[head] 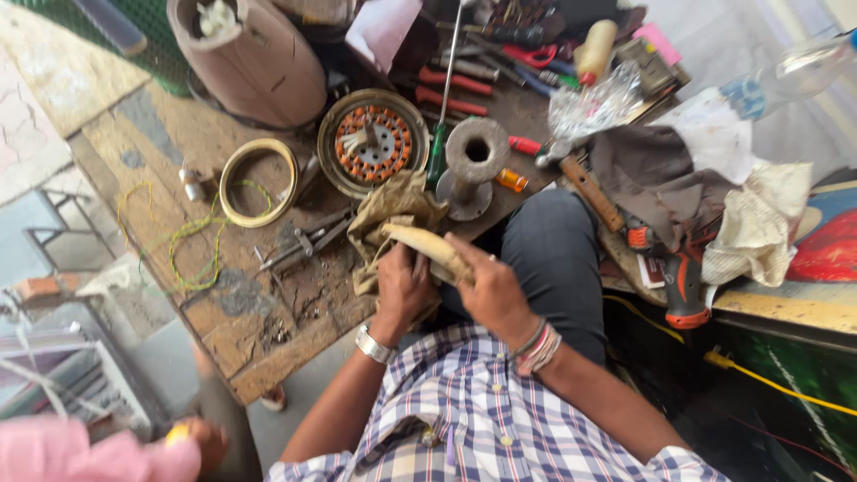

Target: The person disassembles and reassembles a small motor or fan component on a cluttered workbench. They use a hammer and screwdriver to remove and install parts, wipe components with a cloth, and handle the rotor and housing pieces.

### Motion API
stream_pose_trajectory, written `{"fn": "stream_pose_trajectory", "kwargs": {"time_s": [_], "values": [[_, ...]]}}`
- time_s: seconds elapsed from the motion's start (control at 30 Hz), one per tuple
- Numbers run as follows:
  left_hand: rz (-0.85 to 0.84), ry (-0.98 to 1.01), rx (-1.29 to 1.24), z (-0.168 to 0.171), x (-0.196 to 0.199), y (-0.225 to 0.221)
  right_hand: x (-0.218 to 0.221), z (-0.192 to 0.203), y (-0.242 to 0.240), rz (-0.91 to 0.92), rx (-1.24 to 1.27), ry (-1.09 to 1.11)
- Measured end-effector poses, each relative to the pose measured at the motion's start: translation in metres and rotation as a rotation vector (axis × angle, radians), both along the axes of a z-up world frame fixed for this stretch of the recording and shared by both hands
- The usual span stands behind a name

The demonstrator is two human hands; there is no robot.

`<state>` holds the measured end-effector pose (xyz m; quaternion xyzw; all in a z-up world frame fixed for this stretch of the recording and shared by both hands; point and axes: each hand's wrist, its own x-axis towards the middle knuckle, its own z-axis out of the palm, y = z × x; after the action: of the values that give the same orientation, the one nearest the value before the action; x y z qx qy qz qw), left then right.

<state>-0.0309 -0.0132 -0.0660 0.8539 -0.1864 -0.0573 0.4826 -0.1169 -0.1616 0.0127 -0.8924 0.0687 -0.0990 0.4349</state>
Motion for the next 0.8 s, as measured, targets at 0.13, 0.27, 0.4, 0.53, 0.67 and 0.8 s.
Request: {"fn": "stream_pose_trajectory", "kwargs": {"time_s": [0.13, 0.27, 0.4, 0.53, 0.67, 0.8], "values": [[0.169, 0.164, -0.170, -0.009, -0.013, -0.008, -0.011, -0.001, 0.015, -0.005, -0.015, -0.057], [0.226, 0.211, -0.186, -0.008, -0.012, -0.008, -0.014, -0.005, 0.019, -0.063, -0.057, -0.099], [0.054, -0.201, 0.133, 0.009, -0.009, -0.002, -0.009, -0.012, 0.004, -0.253, 0.159, 0.013], [-0.063, -0.010, 0.218, 0.042, -0.006, 0.015, -0.007, -0.023, -0.022, -0.433, 0.246, 0.063], [-0.027, -0.063, 0.177, 0.092, 0.025, 0.067, -0.013, -0.025, -0.040, -0.390, 0.360, 0.007], [0.187, -0.243, 0.248, 0.142, 0.047, 0.143, -0.013, -0.025, -0.038, -0.344, 0.798, -0.022]]}}
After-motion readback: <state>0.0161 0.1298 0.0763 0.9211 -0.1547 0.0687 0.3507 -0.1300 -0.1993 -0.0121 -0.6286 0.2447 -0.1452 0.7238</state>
